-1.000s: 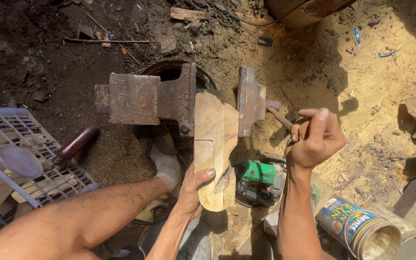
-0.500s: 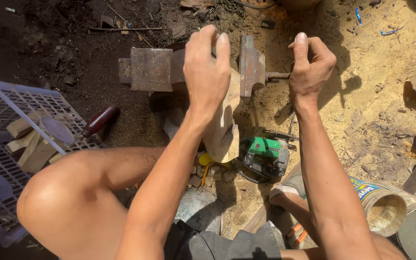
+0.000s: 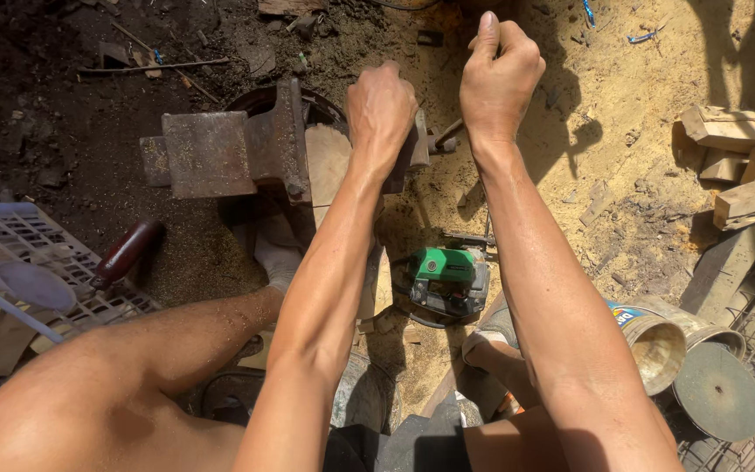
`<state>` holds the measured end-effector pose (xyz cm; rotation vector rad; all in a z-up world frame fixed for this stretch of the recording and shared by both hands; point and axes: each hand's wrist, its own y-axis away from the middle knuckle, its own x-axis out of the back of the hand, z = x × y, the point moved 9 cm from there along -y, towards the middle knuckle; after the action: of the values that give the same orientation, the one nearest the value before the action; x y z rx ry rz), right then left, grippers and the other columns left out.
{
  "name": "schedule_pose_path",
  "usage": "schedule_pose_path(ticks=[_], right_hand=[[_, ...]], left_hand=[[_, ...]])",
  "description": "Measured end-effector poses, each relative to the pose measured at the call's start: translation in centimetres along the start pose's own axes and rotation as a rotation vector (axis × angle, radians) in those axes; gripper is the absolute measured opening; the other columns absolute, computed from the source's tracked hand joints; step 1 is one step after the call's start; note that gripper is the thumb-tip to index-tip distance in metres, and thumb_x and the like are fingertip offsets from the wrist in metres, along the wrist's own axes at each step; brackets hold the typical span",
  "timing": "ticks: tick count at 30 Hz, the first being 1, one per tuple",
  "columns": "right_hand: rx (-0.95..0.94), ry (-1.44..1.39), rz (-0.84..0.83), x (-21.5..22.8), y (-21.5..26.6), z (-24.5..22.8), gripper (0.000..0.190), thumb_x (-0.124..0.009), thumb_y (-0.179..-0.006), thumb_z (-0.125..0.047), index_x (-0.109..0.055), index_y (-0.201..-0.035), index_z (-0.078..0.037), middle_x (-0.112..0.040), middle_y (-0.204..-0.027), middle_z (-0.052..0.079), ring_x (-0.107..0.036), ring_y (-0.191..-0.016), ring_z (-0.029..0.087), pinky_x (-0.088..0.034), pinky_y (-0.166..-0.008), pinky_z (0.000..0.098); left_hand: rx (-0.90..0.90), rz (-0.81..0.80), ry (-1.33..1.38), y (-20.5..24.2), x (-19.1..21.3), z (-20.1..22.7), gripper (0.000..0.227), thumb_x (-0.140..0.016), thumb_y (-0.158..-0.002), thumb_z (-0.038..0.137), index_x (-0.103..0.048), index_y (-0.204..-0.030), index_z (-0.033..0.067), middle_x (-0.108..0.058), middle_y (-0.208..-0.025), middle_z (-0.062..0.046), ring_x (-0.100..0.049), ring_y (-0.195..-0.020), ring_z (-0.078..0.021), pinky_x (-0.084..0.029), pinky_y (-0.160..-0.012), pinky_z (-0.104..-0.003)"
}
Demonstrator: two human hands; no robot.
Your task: The person uses a jigsaw to cut a piece of wood clamped in a bench vise. They reposition the wood and continue cutting along a marked line.
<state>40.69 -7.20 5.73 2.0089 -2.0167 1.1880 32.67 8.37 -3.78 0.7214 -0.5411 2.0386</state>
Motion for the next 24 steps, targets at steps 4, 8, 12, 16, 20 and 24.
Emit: schedule_pose_path(ticks=[4,8,12,16,20,24], right_hand=[[-0.019,0.138,-0.009,-3.6,-3.5,1.0,0.047,-0.06,-0.109,-0.025,-0.06,-0.068,-0.001,-0.054,-0.052,0.007,-0.046,-0.043,0.018,-0.034,-0.043,0.0388],[-0.145,0.218,-0.108,-10.9,-7.6,5.0,0.046,-0.066,-0.102,-0.031,-0.064,-0.071,0.003,-0.066,-0.063,0.018,-0.064,-0.052,0.031,-0.048,-0.051,0.043],[-0.427,0.237,-0.236,-14.8,-8.9,5.9,0.045,-0.065,-0.097,-0.042,-0.072,-0.084,0.0,-0.074,-0.085,0.024,-0.073,-0.079,0.039,-0.055,-0.073,0.0477],[-0.105,-0.06,-0.198,-8.9,-5.2,4.4,0.045,-0.062,-0.107,-0.043,-0.063,-0.125,-0.001,-0.068,-0.118,0.027,-0.064,-0.113,0.041,-0.05,-0.097,0.0491],[-0.557,-0.23,-0.126,2.0,10.6,13.3,0.042,-0.057,-0.105,-0.038,-0.061,-0.122,0.0,-0.063,-0.115,0.014,-0.069,-0.09,0.019,-0.065,-0.074,0.0319],[-1.575,-0.495,0.146,9.0,39.4,21.6,0.034,-0.053,-0.103,-0.023,-0.047,-0.124,0.003,-0.05,-0.084,0.016,-0.054,-0.056,0.023,-0.042,-0.044,0.0327]], left_hand=[[0.068,-0.046,-0.015,-0.1,1.2,0.8,0.028,-0.053,-0.09,0.01,-0.067,-0.1,-0.0114,-0.062,-0.079,-0.031,-0.071,-0.069,-0.045,-0.059,-0.052,-0.048],[0.111,-0.104,-0.011,-0.5,2.6,1.6,0.027,-0.056,-0.094,0.014,-0.069,-0.102,-0.008,-0.063,-0.088,-0.032,-0.071,-0.076,-0.0456,-0.058,-0.064,-0.052],[0.158,-0.227,-0.059,-0.4,3.4,2.6,0.028,-0.054,-0.097,0.016,-0.068,-0.105,-0.0068,-0.064,-0.088,-0.029,-0.071,-0.082,-0.0463,-0.057,-0.067,-0.054],[0.159,-0.177,0.012,-0.1,4.2,3.0,0.031,-0.054,-0.102,0.026,-0.071,-0.109,0.0014,-0.065,-0.096,-0.029,-0.067,-0.09,-0.0484,-0.053,-0.082,-0.059],[-0.101,0.209,0.185,3.2,10.5,5.5,0.037,-0.052,-0.108,0.031,-0.054,-0.13,0.001,-0.062,-0.117,-0.02,-0.058,-0.108,-0.0336,-0.049,-0.094,-0.047],[0.213,0.35,0.366,15.5,17.4,2.2,0.03,-0.051,-0.11,0.029,-0.056,-0.124,0.0023,-0.061,-0.117,-0.014,-0.058,-0.113,-0.0278,-0.045,-0.102,-0.043]])
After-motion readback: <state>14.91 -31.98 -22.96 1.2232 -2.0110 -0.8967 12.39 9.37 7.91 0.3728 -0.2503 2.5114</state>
